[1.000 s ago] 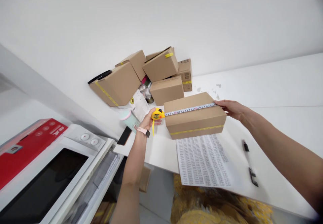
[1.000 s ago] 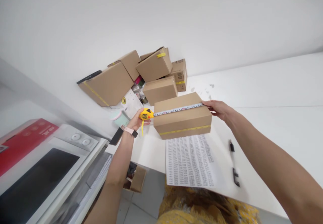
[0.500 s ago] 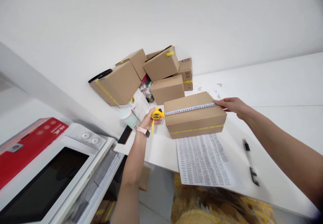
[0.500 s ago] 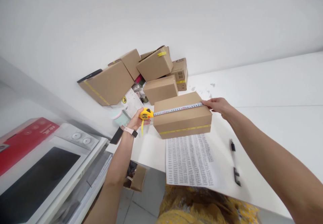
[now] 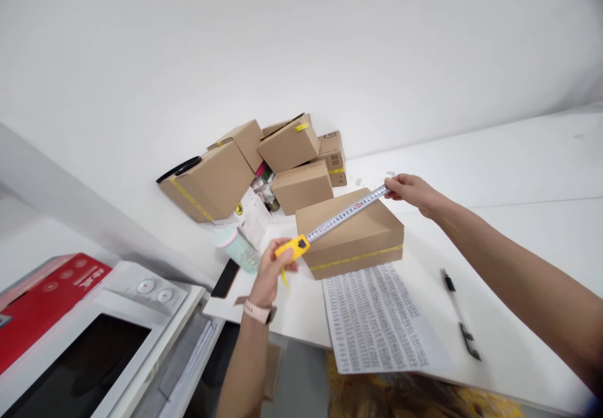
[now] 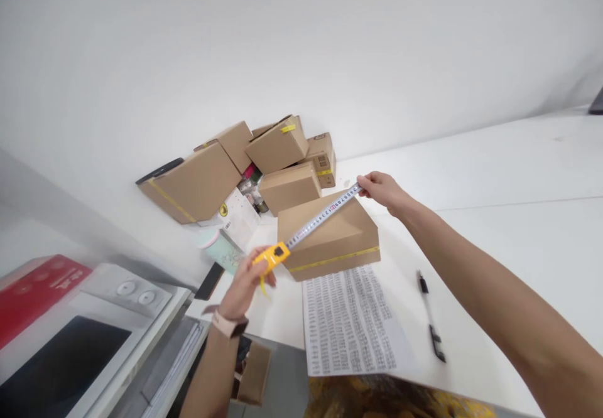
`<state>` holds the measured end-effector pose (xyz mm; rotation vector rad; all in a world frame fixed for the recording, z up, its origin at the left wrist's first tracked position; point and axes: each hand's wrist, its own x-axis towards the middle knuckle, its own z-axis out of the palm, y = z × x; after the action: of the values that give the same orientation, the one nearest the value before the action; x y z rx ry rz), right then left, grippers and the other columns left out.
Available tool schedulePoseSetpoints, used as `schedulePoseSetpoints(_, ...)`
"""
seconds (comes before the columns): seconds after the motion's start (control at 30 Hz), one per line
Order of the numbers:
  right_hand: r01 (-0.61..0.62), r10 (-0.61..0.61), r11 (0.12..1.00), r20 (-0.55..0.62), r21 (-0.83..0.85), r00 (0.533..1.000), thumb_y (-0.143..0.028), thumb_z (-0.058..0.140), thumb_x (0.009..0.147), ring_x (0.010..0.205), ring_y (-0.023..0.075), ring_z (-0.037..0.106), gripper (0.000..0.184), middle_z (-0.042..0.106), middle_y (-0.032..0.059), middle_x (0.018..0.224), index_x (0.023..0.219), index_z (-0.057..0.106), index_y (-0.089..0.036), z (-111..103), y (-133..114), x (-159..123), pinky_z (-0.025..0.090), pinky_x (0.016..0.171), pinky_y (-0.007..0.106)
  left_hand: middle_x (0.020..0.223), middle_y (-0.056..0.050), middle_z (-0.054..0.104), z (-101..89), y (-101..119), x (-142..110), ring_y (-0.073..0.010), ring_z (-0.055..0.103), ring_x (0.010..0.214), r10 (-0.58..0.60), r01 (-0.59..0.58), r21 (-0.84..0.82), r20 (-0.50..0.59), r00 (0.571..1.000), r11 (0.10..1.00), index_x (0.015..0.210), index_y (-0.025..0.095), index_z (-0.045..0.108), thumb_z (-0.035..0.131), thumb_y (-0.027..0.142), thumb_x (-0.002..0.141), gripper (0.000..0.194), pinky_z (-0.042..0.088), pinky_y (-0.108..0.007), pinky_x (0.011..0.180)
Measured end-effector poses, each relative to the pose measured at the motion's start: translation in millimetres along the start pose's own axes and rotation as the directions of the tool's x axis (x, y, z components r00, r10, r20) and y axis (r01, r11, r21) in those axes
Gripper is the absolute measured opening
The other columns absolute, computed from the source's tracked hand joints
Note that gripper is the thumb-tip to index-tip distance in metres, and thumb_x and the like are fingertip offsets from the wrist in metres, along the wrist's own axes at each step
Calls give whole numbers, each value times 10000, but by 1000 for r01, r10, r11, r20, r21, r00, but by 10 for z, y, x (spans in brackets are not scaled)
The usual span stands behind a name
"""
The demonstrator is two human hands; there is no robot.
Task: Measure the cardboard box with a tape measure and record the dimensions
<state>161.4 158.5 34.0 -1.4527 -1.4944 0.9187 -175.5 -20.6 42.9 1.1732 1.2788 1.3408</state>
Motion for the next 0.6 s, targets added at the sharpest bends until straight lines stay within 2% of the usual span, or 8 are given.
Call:
schedulePoseSetpoints(0.07, 68, -69, 997, 29, 30, 997, -448, 532, 939, 784, 174, 629, 278, 717, 95, 884, 828, 598, -202, 31, -93, 48, 498, 688, 274, 1065, -93, 690, 179, -102, -300, -106, 609, 544, -90, 99, -37, 200, 976, 994, 1205, 180, 608, 775, 437, 763, 538, 533, -280, 553)
schedulePoseSetpoints(0.1, 97, -99, 995, 57, 32, 993, -470, 562, 922, 775, 171, 618, 292, 710, 82, 865, 816, 603, -201, 71, -133, 70, 490, 685, 271, 1109, -92, 667, 283, -185, -428, -111, 616, 559, -134, 170, -84, 324, 936, 982, 1266, 205, 580, 775, 418, 756, 586, 542, -286, 540)
schedulePoseSetpoints(0.17, 141, -142, 990, 127, 17, 982, -503, 613, 887, 750, 167, 597, 324, 693, 53, 808, 778, 613, -198, 194, -190, 117, 476, 674, 270, 1006, -67, 648, 505, -367, -607, -159, 653, 586, -212, 328, -138, 525, 824, 934, 1230, 191, 590, 808, 394, 678, 627, 566, -318, 528)
schedulePoseSetpoints(0.2, 155, -154, 988, 157, 3, 976, -513, 616, 885, 743, 167, 592, 337, 687, 43, 791, 771, 615, -196, 271, -208, 146, 471, 670, 271, 943, -49, 640, 615, -446, -652, -177, 672, 590, -228, 379, -172, 556, 799, 909, 1212, 188, 583, 795, 394, 677, 611, 575, -333, 549)
schedulePoseSetpoints(0.27, 171, -160, 984, 194, -41, 968, -513, 582, 914, 755, 173, 599, 345, 689, 37, 806, 796, 622, -192, 438, -225, 223, 472, 676, 277, 920, -35, 632, 820, -548, -663, -187, 687, 574, -225, 415, -251, 548, 806, 875, 1147, 193, 568, 765, 411, 689, 544, 574, -334, 551)
schedulePoseSetpoints(0.37, 178, -146, 974, 215, -142, 966, -467, 513, 979, 840, 201, 637, 342, 709, 63, 907, 876, 651, -171, 681, -231, 381, 503, 747, 307, 997, -67, 647, 1076, -560, -553, -187, 692, 568, -201, 397, -359, 475, 857, 845, 1108, 184, 550, 736, 491, 702, 542, 557, -315, 532)
schedulePoseSetpoints(0.53, 213, -128, 913, 250, -349, 960, -367, 605, 975, 1051, 232, 649, 332, 632, 95, 1267, 1251, 624, -183, 960, -214, 588, 557, 883, 435, 943, -70, 663, 1438, -491, -406, -202, 700, 586, -217, 379, -443, 373, 902, 812, 1086, 187, 524, 698, 641, 692, 627, 546, -322, 571)
schedulePoseSetpoints(0.6, 251, -150, 869, 256, -427, 955, -350, 626, 965, 1082, 233, 640, 370, 604, 100, 1314, 1299, 596, -194, 1009, -190, 616, 558, 896, 452, 923, -62, 665, 1563, -473, -399, -206, 699, 585, -243, 374, -474, 316, 917, 797, 1062, 204, 506, 724, 683, 639, 676, 545, -332, 585)
